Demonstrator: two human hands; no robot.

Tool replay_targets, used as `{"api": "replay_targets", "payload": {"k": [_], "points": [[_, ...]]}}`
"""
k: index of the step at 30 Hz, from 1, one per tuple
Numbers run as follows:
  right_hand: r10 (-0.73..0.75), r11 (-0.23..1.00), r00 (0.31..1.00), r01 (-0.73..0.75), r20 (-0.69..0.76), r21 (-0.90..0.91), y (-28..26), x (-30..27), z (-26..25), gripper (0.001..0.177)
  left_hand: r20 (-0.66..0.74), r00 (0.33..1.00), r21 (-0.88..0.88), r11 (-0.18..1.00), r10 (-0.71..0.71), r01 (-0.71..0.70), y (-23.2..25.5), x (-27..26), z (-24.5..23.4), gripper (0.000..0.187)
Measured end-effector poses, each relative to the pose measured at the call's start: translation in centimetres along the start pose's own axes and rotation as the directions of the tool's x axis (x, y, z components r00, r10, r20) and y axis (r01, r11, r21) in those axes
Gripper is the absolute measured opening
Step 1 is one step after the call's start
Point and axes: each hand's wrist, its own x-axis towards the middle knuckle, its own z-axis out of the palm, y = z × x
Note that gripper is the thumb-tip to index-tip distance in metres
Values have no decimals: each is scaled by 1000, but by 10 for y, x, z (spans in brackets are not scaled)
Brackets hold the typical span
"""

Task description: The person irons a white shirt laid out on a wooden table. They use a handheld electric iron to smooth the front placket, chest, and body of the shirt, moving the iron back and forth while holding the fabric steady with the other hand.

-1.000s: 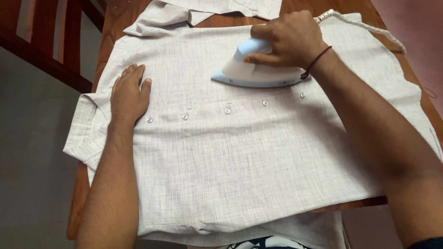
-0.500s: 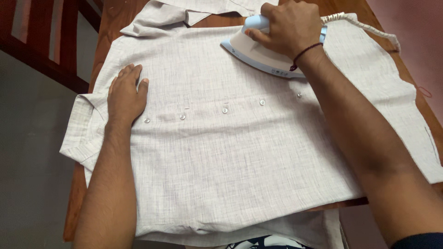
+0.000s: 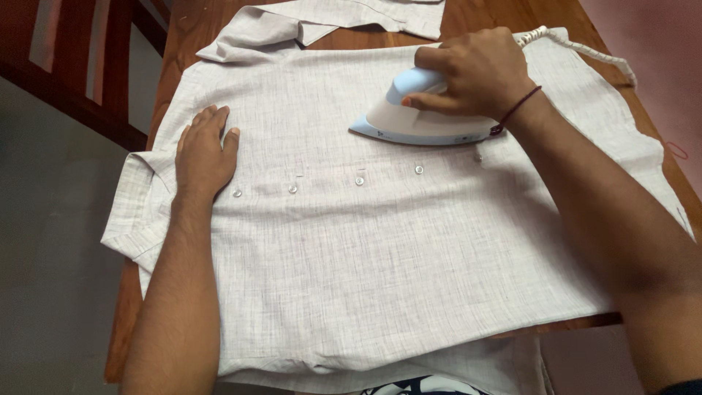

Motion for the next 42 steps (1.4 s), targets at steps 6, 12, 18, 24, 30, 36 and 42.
{"api": "replay_targets", "payload": {"k": [6, 12, 18, 24, 30, 36, 42], "points": [[74, 995, 996, -78, -55, -67, 3, 5, 12, 61, -5, 1000, -8, 1000, 15, -15, -1, -1, 0, 45], [243, 949, 969, -246, -37, -199, 10, 14, 23, 60, -14, 999, -12, 999, 37, -37, -1, -2, -1, 45], [330, 902, 940, -342, -89, -264, 11, 20, 32, 62, -8, 1000, -15, 1000, 18, -18, 0, -2, -2, 45], [242, 939, 969, -247, -50, -238, 14, 10, 27, 57, 9, 1000, -3, 1000, -26, 26, 2, 0, 0, 46], [68, 977, 996, -79, -61, -199, 20, -6, 21, 59, 7, 1000, -3, 1000, -9, 9, 2, -1, -2, 46], [-9, 999, 1000, 8, -19, -43, 28, -25, 11, 59, 4, 1000, 5, 1000, -8, 8, 2, 0, -2, 46], [39, 989, 999, -44, -37, -144, 36, -26, 23, 57, 15, 1000, -6, 1000, -19, 19, 4, -1, -3, 47]]}}
